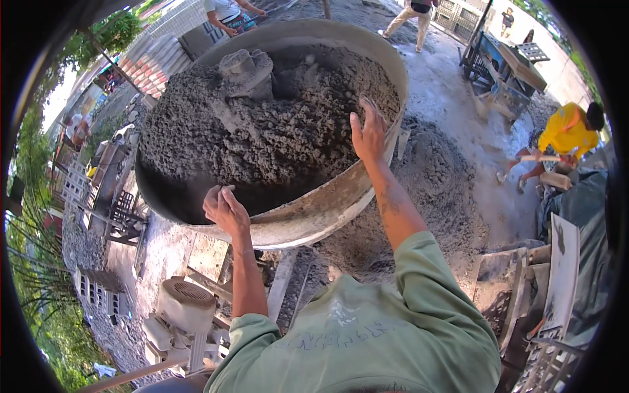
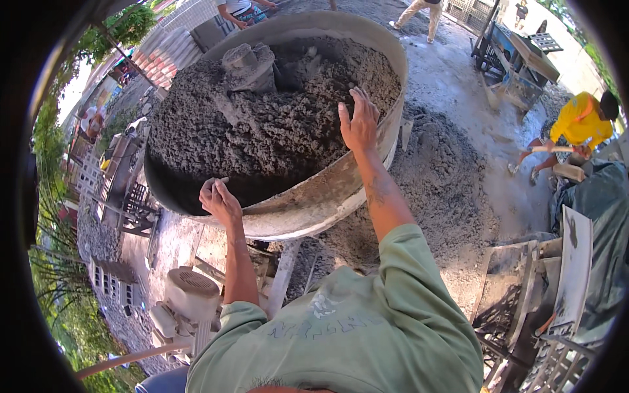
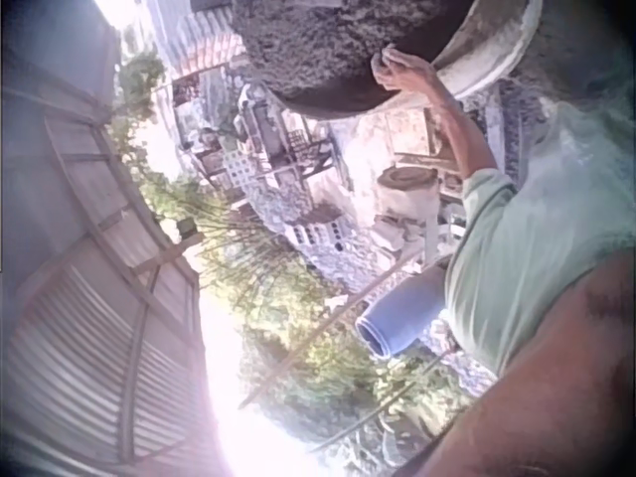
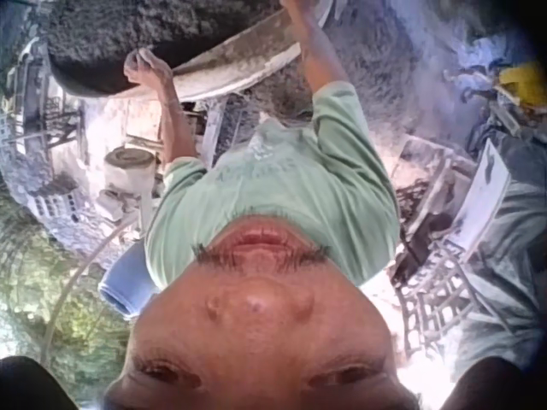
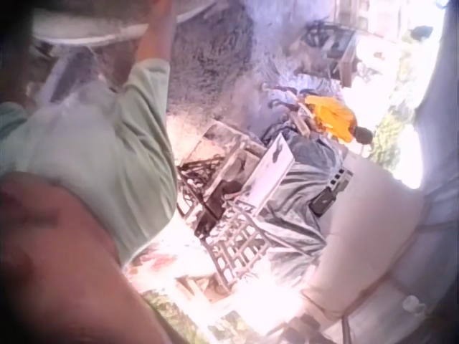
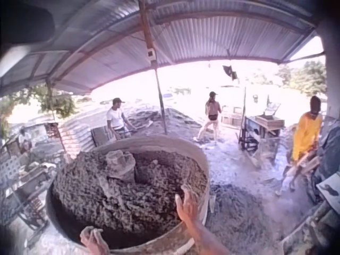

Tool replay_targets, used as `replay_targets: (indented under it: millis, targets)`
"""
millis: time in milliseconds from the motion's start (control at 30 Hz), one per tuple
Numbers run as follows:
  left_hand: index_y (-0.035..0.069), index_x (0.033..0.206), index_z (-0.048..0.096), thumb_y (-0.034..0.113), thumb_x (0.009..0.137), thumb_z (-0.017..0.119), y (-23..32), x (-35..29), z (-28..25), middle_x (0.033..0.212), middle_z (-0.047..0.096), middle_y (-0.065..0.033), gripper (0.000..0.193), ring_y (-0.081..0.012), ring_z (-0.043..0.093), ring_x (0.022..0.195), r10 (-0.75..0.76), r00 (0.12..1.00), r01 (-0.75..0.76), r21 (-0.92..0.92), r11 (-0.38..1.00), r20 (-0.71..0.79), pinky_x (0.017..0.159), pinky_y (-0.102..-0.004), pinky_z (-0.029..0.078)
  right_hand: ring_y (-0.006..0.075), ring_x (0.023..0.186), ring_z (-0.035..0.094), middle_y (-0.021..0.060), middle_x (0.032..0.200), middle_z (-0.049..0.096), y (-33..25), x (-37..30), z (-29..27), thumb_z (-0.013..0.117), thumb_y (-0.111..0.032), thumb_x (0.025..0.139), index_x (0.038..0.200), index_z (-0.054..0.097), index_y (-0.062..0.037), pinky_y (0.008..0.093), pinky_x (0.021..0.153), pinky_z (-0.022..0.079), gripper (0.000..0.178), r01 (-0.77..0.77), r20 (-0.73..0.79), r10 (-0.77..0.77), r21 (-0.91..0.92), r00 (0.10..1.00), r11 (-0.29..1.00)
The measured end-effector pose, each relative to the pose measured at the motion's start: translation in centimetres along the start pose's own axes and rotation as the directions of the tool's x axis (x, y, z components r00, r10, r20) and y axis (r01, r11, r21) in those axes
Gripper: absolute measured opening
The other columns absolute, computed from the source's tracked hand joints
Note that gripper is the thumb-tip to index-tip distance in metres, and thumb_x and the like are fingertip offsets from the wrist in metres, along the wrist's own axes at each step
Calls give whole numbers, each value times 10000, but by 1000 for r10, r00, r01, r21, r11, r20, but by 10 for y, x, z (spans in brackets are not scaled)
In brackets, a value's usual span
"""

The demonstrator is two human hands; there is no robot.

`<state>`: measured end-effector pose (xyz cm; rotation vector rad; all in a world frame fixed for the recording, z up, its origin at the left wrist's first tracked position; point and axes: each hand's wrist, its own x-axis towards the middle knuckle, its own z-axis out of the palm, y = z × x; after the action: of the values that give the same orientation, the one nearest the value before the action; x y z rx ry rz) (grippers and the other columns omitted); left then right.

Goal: The person walks across an outdoor worksite to a cement mixer, then touches and moves the wet concrete inside the drum by hand.

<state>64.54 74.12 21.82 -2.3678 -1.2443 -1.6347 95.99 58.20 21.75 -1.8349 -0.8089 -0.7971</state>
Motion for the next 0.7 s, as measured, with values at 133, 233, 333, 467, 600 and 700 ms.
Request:
replay_targets:
  millis: [133,233,333,467,600,700]
  targets:
    - [97,826,720,234,889,575,1,0,-1,1080,594,-46,209,-257,489,1067,-3,998,-4,124,992,60,898,-414,354,288,1165,513,108,1177,588,-1,1,-1,499,-349,950,1179,557,-89,438,977,377,351,4,30,-4,-9,1000,1000]
    - [115,829,726,226,832,647,5,2,5,1060,606,-35,136,-253,500,1059,18,999,-25,158,987,43,889,-418,368,291,1039,584,100,1011,651,8,3,-2,498,-348,948,1070,610,-96,444,884,434,301,47,70,-46,-15,997,999]
    - [150,836,733,242,775,712,10,5,9,1042,616,-22,112,-254,513,1057,-19,998,14,69,998,67,890,-425,384,329,763,633,135,778,657,10,-1,4,489,-340,952,918,632,-89,464,689,490,290,-30,135,34,-28,990,999]
    - [171,960,715,228,793,703,5,3,1,1072,604,-23,177,-252,510,1057,-20,999,13,190,982,34,901,-421,380,358,474,560,159,540,562,3,-3,5,460,-363,966,825,610,-70,473,456,454,358,-92,244,92,-15,965,996]
    - [171,1030,691,237,828,667,1,1,5,1104,593,-28,214,-246,498,1067,-4,998,-6,173,985,58,906,-429,372,319,444,559,144,508,549,8,-1,6,462,-371,965,777,611,-65,445,405,441,389,-72,252,71,-5,965,997]
    - [166,1099,652,259,860,624,2,0,5,1134,576,-43,258,-256,483,1091,-9,997,-4,166,986,76,910,-438,366,318,433,553,137,493,541,10,-1,3,461,-368,966,750,605,-54,442,403,444,407,-62,217,64,-13,974,998]
